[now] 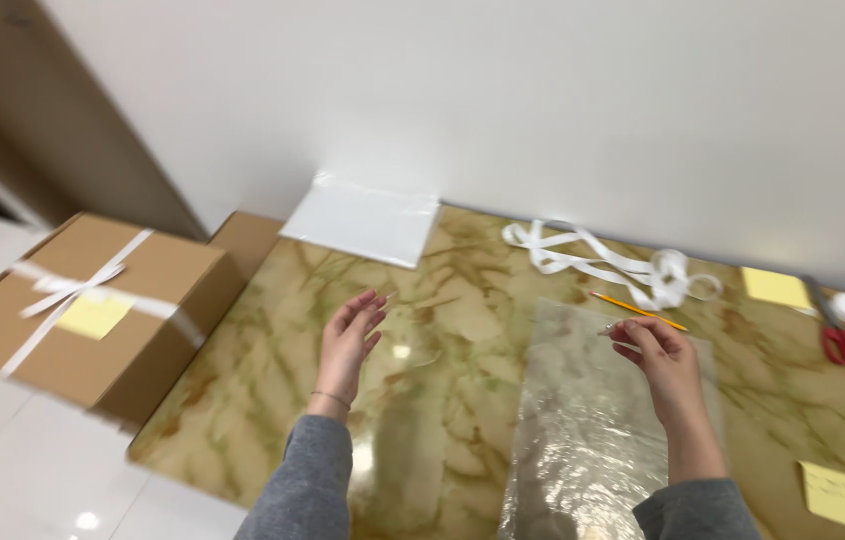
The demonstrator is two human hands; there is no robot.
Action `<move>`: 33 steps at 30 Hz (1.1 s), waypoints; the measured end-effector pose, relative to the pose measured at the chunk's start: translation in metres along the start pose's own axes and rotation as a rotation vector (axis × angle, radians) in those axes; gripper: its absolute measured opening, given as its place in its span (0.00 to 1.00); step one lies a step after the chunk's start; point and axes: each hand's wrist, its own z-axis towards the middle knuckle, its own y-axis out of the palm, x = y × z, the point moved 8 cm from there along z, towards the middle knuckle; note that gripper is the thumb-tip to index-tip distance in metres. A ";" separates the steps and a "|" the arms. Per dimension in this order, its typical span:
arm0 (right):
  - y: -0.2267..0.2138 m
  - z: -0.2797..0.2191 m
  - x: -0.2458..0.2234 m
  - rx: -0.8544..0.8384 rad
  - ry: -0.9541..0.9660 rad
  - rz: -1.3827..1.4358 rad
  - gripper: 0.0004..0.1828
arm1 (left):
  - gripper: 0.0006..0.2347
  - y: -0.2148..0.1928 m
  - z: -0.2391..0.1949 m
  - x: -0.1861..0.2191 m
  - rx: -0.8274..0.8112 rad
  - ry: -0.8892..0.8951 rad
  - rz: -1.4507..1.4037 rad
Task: The person unpacks a beige garment from a plastic bag, places it on a hanger, and hangs it on a clothing rack. They then close a cardboard box, move it to a stack, and tie a white ribbon around another box.
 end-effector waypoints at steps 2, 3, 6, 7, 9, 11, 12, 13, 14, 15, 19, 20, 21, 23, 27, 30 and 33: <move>0.033 -0.006 -0.003 -0.059 0.001 0.012 0.06 | 0.20 -0.031 -0.024 0.017 0.060 0.020 -0.014; 0.051 -0.009 -0.005 -0.088 0.002 0.023 0.06 | 0.20 -0.047 -0.036 0.028 0.091 0.036 -0.020; 0.118 -0.033 -0.012 -0.220 0.026 0.063 0.06 | 0.19 -0.104 -0.082 0.048 0.221 0.036 -0.053; 0.138 -0.039 -0.015 -0.263 0.027 0.064 0.06 | 0.19 -0.125 -0.092 0.051 0.262 0.045 -0.064; 0.184 -0.058 -0.014 -0.390 0.112 0.065 0.08 | 0.17 -0.174 -0.118 0.048 0.403 -0.018 -0.118; 0.232 -0.075 -0.009 -0.486 0.118 0.067 0.07 | 0.17 -0.218 -0.145 0.051 0.487 -0.002 -0.149; 0.255 -0.085 -0.006 -0.533 0.121 0.072 0.08 | 0.17 -0.240 -0.159 0.052 0.526 0.009 -0.165; 0.277 -0.106 -0.016 -0.570 0.120 0.067 0.08 | 0.17 -0.262 -0.173 0.050 0.558 0.015 -0.181; 0.299 -0.127 -0.025 -0.598 0.128 0.032 0.09 | 0.17 -0.284 -0.185 0.050 0.596 0.025 -0.212; 0.321 -0.148 -0.033 -0.626 0.136 -0.003 0.13 | 0.18 -0.306 -0.197 0.050 0.634 0.035 -0.244; 0.391 -0.213 -0.024 -0.725 0.115 -0.009 0.08 | 0.15 -0.397 -0.232 0.033 0.714 0.078 -0.315; 0.408 -0.227 -0.014 -0.724 0.147 0.001 0.08 | 0.14 -0.418 -0.240 0.031 0.729 0.055 -0.302; 0.425 -0.240 -0.004 -0.723 0.179 0.009 0.09 | 0.13 -0.440 -0.247 0.029 0.745 0.033 -0.290; 0.461 -0.266 0.011 -0.741 0.203 0.014 0.09 | 0.15 -0.462 -0.274 0.055 0.757 -0.014 -0.247; 0.513 -0.298 0.027 -0.750 0.234 0.034 0.10 | 0.13 -0.530 -0.267 0.024 0.762 -0.030 -0.222; 0.536 -0.323 0.009 -0.724 0.259 0.013 0.13 | 0.14 -0.554 -0.256 0.021 0.726 -0.074 -0.191; 0.556 -0.323 0.019 -0.702 0.251 -0.018 0.13 | 0.15 -0.554 -0.251 0.056 0.680 -0.160 -0.176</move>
